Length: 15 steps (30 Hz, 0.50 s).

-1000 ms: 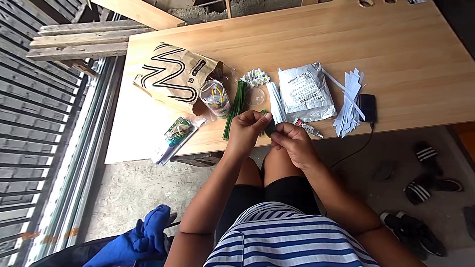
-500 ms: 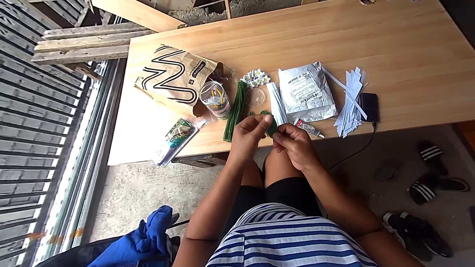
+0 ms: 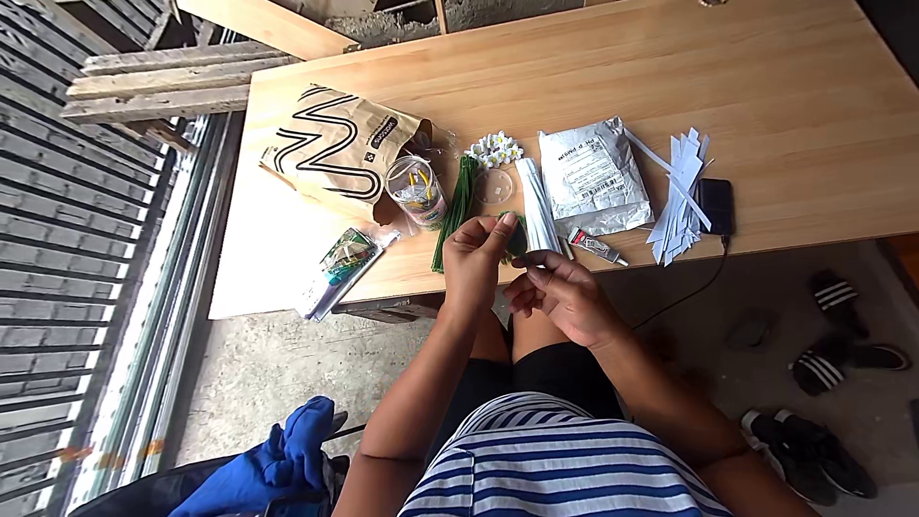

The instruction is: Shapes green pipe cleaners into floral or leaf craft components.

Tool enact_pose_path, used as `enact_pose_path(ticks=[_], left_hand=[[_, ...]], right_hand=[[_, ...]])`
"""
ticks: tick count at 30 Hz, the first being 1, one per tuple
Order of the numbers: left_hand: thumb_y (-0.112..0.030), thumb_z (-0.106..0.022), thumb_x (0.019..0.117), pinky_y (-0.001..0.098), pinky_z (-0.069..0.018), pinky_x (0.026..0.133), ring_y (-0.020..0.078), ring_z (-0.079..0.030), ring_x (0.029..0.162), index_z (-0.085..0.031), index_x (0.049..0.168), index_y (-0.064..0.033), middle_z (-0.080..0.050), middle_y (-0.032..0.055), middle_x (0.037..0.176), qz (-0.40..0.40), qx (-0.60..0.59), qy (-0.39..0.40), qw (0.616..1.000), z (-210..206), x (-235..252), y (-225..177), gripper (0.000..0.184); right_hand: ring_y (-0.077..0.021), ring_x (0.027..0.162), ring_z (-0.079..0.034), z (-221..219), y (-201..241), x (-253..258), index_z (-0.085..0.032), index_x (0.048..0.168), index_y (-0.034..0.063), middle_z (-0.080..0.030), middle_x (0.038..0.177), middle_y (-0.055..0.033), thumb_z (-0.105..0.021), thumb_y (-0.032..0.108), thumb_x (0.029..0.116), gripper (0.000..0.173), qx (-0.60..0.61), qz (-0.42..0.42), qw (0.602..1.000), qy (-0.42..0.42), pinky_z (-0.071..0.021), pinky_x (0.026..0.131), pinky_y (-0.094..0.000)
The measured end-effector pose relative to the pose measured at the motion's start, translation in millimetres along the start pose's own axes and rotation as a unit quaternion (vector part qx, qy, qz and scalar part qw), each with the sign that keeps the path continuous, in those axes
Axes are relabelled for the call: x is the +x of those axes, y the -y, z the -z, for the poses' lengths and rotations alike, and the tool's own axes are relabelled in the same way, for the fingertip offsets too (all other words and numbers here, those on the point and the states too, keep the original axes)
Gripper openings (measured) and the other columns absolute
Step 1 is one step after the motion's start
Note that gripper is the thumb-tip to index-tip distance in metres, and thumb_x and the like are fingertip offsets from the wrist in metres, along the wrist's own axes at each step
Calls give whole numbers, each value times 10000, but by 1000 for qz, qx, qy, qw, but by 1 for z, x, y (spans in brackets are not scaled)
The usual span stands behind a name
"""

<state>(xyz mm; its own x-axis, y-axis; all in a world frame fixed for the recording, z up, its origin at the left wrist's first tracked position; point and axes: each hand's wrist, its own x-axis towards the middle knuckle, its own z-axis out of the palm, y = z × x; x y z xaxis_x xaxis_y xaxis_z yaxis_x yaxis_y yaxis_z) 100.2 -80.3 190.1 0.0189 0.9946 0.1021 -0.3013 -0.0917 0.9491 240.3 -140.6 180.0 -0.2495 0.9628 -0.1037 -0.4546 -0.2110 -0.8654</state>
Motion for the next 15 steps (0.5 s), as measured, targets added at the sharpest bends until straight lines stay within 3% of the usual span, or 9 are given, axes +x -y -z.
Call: enact_pose_path(ticks=[4, 7, 10, 12, 15], left_hand=[[-69, -668, 977, 205, -546, 648, 35, -624, 655, -680, 844, -77, -668, -33, 734, -19, 24, -5, 1000, 2, 1, -5, 134], [-76, -670, 978, 221, -551, 652, 40, -626, 659, -674, 855, -70, -666, -32, 735, -39, 34, 3, 999, -1, 1, 0, 123], [-134, -639, 1017, 228, -578, 720, 50, -666, 748, -700, 1016, -69, -703, -22, 860, 9, 44, 43, 998, 0, -9, -5, 89], [-129, -669, 1000, 244, -595, 743, 62, -689, 781, -706, 1075, -72, -724, -8, 912, 30, 53, 60, 996, 3, -14, -6, 102], [-98, -696, 973, 224, -584, 705, 49, -671, 737, -702, 1029, -84, -713, -17, 878, 17, 95, 90, 991, 11, -20, -8, 58]], right_hand=[[-121, 849, -708, 4, 1, 1, -538, 1283, 7, -723, 1002, -74, -486, 78, 1020, 278, -210, 80, 974, -43, -586, 733, -271], [-86, 708, -699, -5, -6, 5, -594, 1126, -11, -711, 837, -50, -533, 108, 1063, 148, -267, 147, 951, -62, -597, 650, -240], [-80, 671, -695, -7, -10, 7, -592, 1048, 13, -720, 791, -44, -517, 105, 1075, 122, -223, 131, 965, -41, -580, 614, -223], [-84, 740, -711, -1, -7, 6, -585, 1087, 11, -729, 855, -47, -543, 67, 1050, 79, -228, 112, 967, -21, -596, 672, -239], [-110, 913, -673, 12, 12, 6, -580, 1206, -20, -681, 1049, -87, -577, 68, 1000, 224, -305, 116, 944, -52, -576, 818, -302]])
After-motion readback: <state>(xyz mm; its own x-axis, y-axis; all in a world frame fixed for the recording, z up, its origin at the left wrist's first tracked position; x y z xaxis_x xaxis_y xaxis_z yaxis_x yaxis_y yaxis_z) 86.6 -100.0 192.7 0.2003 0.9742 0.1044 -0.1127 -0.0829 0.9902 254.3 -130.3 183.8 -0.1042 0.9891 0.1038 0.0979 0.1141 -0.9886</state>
